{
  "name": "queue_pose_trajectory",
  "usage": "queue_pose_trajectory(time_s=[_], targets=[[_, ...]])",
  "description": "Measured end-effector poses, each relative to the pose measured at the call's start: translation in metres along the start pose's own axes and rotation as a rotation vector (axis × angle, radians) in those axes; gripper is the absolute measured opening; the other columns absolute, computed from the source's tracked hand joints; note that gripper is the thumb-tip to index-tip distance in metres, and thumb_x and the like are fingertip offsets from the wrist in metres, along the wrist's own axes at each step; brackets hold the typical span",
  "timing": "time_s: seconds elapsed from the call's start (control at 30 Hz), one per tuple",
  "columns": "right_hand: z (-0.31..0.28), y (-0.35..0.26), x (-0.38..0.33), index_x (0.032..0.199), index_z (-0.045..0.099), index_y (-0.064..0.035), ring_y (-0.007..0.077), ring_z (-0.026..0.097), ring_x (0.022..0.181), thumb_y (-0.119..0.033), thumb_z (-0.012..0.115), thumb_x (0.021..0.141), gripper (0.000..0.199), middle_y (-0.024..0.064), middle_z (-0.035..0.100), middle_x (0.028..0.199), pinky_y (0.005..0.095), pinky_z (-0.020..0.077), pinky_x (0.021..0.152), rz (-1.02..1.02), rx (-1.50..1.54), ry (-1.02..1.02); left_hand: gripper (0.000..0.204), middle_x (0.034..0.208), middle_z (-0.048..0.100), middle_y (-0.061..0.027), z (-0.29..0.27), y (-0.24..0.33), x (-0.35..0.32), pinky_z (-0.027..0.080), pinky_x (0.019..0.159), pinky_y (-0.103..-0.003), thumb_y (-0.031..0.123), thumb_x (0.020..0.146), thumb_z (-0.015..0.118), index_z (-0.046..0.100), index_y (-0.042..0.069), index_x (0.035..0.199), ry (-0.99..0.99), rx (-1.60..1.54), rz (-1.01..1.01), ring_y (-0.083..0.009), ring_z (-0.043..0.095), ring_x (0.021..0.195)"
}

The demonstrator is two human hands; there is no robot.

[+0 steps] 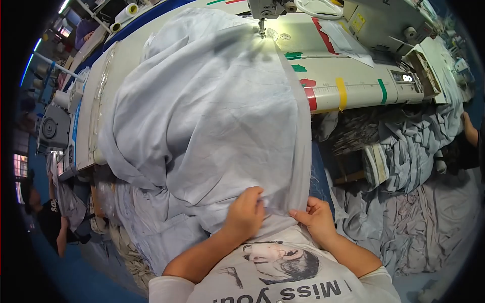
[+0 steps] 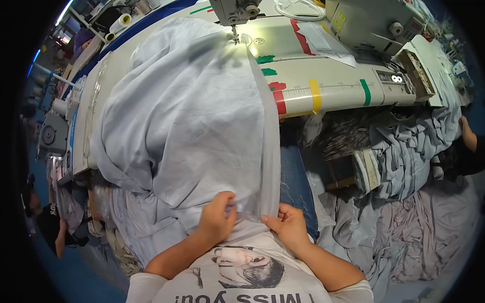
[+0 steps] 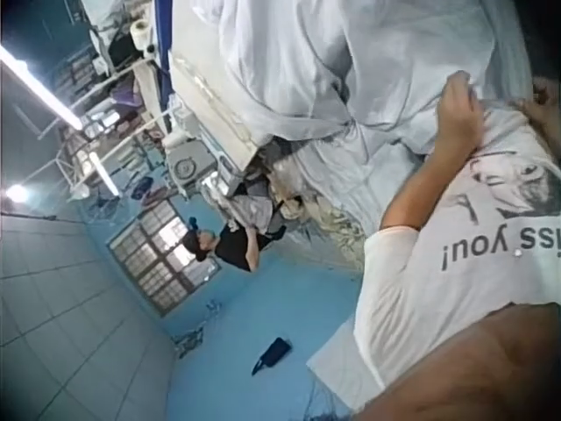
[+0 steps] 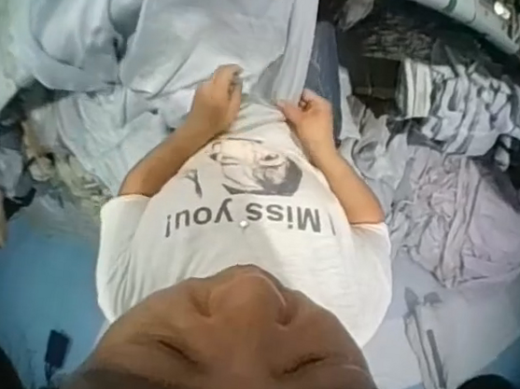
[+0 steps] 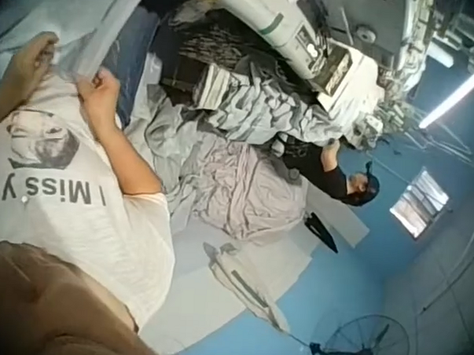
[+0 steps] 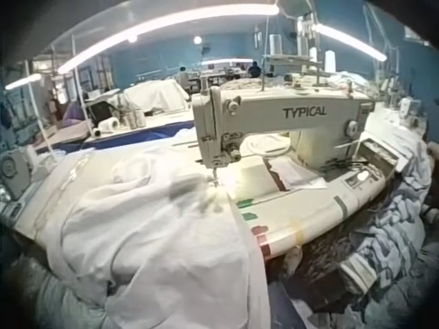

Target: The recorder is using an industrial sewing machine to sew the edges of white fabric to create pillowcases.

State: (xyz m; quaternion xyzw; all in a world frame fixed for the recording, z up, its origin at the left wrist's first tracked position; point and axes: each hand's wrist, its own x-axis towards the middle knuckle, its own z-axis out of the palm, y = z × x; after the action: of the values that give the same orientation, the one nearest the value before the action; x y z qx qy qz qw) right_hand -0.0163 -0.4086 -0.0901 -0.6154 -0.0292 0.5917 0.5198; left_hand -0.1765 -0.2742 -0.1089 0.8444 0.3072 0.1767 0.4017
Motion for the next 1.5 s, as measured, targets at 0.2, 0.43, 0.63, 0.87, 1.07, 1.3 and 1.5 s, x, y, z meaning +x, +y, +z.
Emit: queue_pose_trajectory(time_s=[0.2, 0.43, 0.63, 0.87, 1.07, 1.3, 1.5], targets=[[0.004, -0.023, -0.024, 0.098, 0.066, 0.0054, 0.0109, 0.063, 0.082, -0.005, 0.065, 0.086, 0.016, 0.0086, 0.068, 0.090, 0.0241, 0.0502, 0.075, -0.151, 0.241, -0.176, 0.012, 0.071, 0.063, -0.0095, -0.092, 0.038, -0.038, 0.048, 0.056, -0.031, 0.009, 0.091, 0.056, 0.061, -0.002, 0.095, 0.184, -0.002, -0.309, -0.0213, 0.063, 0.062], [0.038, -0.078, -0.076, 0.113, 0.060, 0.0041, 0.0111, 0.063, 0.090, 0.000, 0.063, 0.085, 0.028, 0.0084, 0.067, 0.103, 0.0256, 0.0492, 0.083, -0.076, 0.568, -0.819, 0.018, 0.070, 0.055, -0.0065, -0.166, 0.152, 0.010, 0.040, 0.057, -0.029, 0.018, 0.088, 0.059, 0.058, 0.001, 0.081, 0.573, 0.050, 0.266, -0.0155, 0.051, 0.062], [0.044, -0.079, -0.090, 0.106, 0.066, -0.0019, 0.0110, 0.062, 0.095, -0.009, 0.069, 0.085, 0.023, 0.0033, 0.067, 0.102, 0.0278, 0.0477, 0.086, -0.175, -0.048, -0.876, 0.033, 0.070, 0.060, -0.0035, -0.160, 0.218, 0.024, 0.045, 0.053, -0.028, 0.007, 0.062, 0.066, 0.067, 0.000, 0.094, -0.262, 0.642, 0.547, -0.0188, 0.059, 0.056], [0.031, -0.055, -0.097, 0.096, 0.066, 0.0003, 0.0210, 0.063, 0.080, 0.000, 0.069, 0.082, 0.015, 0.0096, 0.065, 0.089, 0.0313, 0.0482, 0.070, -0.610, -0.237, -0.864, 0.043, 0.076, 0.040, -0.0044, -0.125, 0.179, 0.002, 0.041, 0.052, -0.030, 0.011, 0.072, 0.060, 0.060, 0.011, 0.115, -0.310, 0.337, 0.663, -0.0190, 0.047, 0.062], [0.028, -0.085, -0.099, 0.090, 0.067, 0.0027, 0.0261, 0.065, 0.083, -0.002, 0.071, 0.078, 0.013, 0.0129, 0.066, 0.091, 0.0317, 0.0487, 0.076, -0.846, -0.355, -0.942, 0.027, 0.077, 0.041, -0.0093, -0.116, 0.178, -0.006, 0.042, 0.055, -0.031, 0.011, 0.073, 0.060, 0.057, -0.002, 0.096, -0.320, 0.321, 0.599, -0.0210, 0.049, 0.068], [0.017, -0.129, -0.081, 0.095, 0.068, -0.0064, 0.0233, 0.065, 0.095, -0.010, 0.074, 0.066, 0.030, 0.0084, 0.067, 0.101, 0.0478, 0.0366, 0.099, -1.545, -1.059, -0.181, 0.033, 0.086, 0.046, -0.0115, -0.092, 0.166, -0.020, 0.044, 0.057, -0.031, 0.010, 0.073, 0.067, 0.053, -0.002, 0.102, -0.304, 0.191, 0.560, -0.0239, 0.052, 0.069], [0.000, -0.101, -0.056, 0.092, 0.070, -0.0089, 0.0193, 0.067, 0.094, -0.010, 0.070, 0.072, 0.020, 0.0064, 0.070, 0.095, 0.0444, 0.0353, 0.101, -1.220, -0.969, -0.389, 0.020, 0.100, 0.058, -0.0173, -0.101, 0.145, 0.028, 0.048, 0.082, -0.041, 0.009, 0.077, 0.063, 0.058, 0.000, 0.095, -0.050, 0.397, 0.638, -0.0294, 0.059, 0.092]])
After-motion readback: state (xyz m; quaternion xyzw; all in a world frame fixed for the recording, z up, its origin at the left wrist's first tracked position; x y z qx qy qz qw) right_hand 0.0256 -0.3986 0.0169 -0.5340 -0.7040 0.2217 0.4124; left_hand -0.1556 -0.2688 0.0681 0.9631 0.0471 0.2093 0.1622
